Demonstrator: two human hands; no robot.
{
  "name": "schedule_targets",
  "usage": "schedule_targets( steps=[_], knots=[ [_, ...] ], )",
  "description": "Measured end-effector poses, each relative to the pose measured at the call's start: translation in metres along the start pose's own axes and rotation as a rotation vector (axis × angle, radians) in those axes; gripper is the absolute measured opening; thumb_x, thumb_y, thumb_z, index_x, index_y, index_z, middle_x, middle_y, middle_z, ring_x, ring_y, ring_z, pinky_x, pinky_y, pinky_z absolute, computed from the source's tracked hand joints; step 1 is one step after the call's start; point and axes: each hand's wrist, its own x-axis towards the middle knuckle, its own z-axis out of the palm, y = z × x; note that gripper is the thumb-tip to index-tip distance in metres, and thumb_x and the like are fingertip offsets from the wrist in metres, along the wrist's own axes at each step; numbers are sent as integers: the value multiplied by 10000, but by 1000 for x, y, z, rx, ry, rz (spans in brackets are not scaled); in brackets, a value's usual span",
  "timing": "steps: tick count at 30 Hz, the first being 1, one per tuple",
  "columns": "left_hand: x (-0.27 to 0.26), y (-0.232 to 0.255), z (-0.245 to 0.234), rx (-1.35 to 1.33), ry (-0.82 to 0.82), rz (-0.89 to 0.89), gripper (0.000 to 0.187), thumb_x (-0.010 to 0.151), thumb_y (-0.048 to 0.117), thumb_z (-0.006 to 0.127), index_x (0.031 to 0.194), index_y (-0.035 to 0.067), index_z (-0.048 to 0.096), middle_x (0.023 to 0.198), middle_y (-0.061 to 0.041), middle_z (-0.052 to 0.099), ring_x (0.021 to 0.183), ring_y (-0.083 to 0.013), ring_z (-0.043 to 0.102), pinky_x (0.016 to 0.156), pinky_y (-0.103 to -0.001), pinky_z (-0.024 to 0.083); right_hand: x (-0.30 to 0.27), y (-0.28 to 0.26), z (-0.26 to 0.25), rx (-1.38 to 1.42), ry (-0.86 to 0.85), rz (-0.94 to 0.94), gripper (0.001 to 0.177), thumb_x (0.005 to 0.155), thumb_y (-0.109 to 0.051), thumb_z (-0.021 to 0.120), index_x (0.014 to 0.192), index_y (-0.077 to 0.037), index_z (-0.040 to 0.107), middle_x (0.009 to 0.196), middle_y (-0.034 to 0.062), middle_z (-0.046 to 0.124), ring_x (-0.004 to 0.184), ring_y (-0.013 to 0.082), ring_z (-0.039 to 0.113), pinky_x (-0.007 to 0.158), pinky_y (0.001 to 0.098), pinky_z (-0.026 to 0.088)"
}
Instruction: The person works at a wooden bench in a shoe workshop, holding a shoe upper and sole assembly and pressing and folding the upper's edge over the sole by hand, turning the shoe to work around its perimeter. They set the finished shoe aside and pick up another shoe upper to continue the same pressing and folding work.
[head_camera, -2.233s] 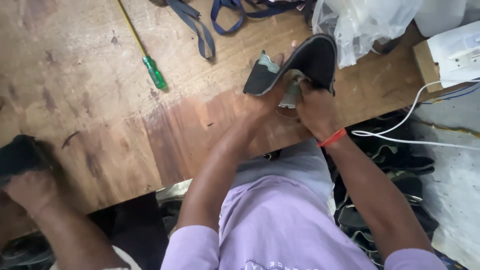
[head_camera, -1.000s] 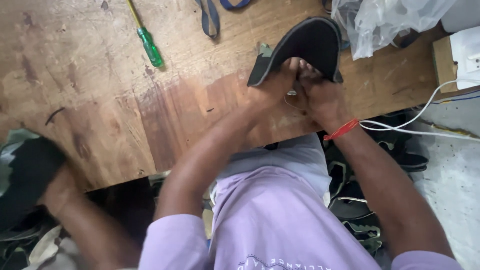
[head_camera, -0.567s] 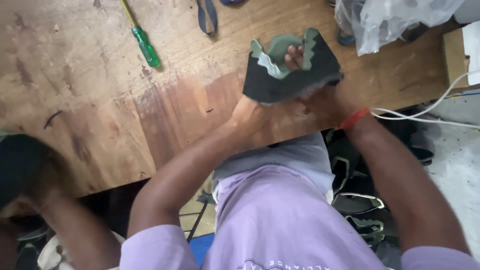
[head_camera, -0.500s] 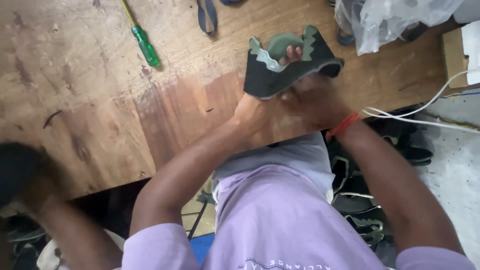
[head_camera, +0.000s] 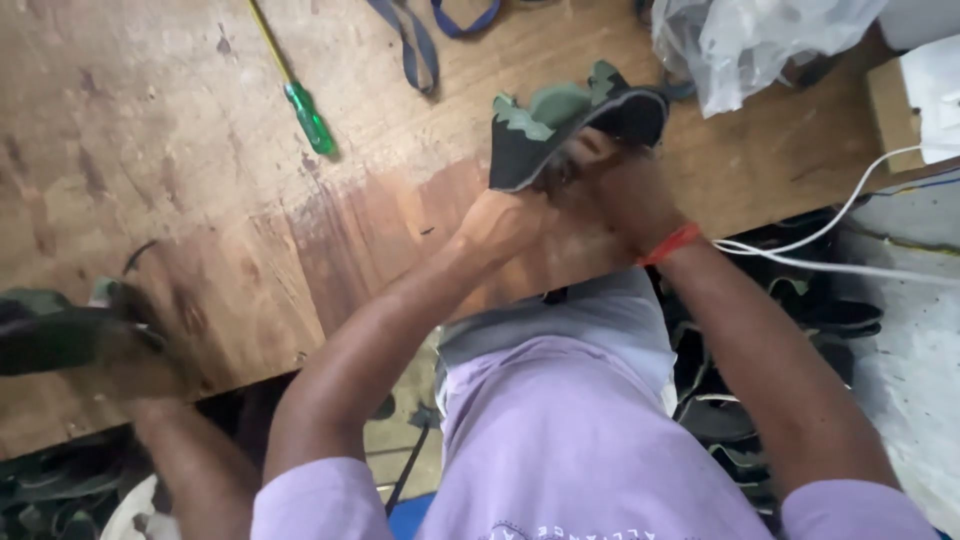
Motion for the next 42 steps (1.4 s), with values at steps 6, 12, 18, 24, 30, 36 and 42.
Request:
schedule_targets(
  steps=[6,12,18,24,30,36,42],
  knots=[
    [23,7,43,-102,170,44,158,841,124,631,787,126,780,790,-82,741,754,-244,721,632,-405,562,-4,21,-7,502,-176,646,180,1039,-81,585,1201,-11,621,1014,206,614,853,402,596,721,470,472],
    [41,42,-83,-388,-83,17,166,844,139,628,783,107,779,810,-127,753,764,-296,731,686,-439,572,-8,-1,25,1336,-82,655,376,1128,-231,524,1466,-93,615,1121,9,659,992,112,585,859,304,496],
    [99,69,-52,51,900,-1112,439,971,-147,314,1275,-189,627,1295,-304,700,1197,-422,696,1053,-473,551,-19,-9,44,815,-73,428,438,1024,-267,595,1407,-55,604,1083,163,664,924,301,616,775,412,514],
    [34,-64,7,-219,197,-430,255,866,140,589,1078,33,679,1028,-225,729,895,-385,729,754,-466,593,21,-28,26,185,-20,132,416,906,-230,682,1248,3,647,1011,282,705,857,471,684,708,541,555],
    [17,-57,5,-284,55,-546,287,891,74,547,1143,6,668,1070,-237,720,928,-383,729,799,-479,587,32,-8,40,137,-158,255,267,939,-201,680,1176,-97,748,969,213,731,829,440,690,704,534,557],
    [24,-39,-44,-417,-65,-565,346,843,103,573,1161,20,680,1186,-256,682,1082,-380,691,895,-495,571,25,14,28,216,-160,118,326,862,-124,700,1177,-57,752,1028,224,723,900,451,670,777,531,545],
    [9,-1,-44,292,217,-435,466,999,114,577,1435,-50,577,1515,-330,494,1456,-446,448,1058,-677,430,20,10,40,347,-40,112,267,884,-34,677,1148,-9,709,1149,233,709,1106,455,650,890,500,540]
  ],
)
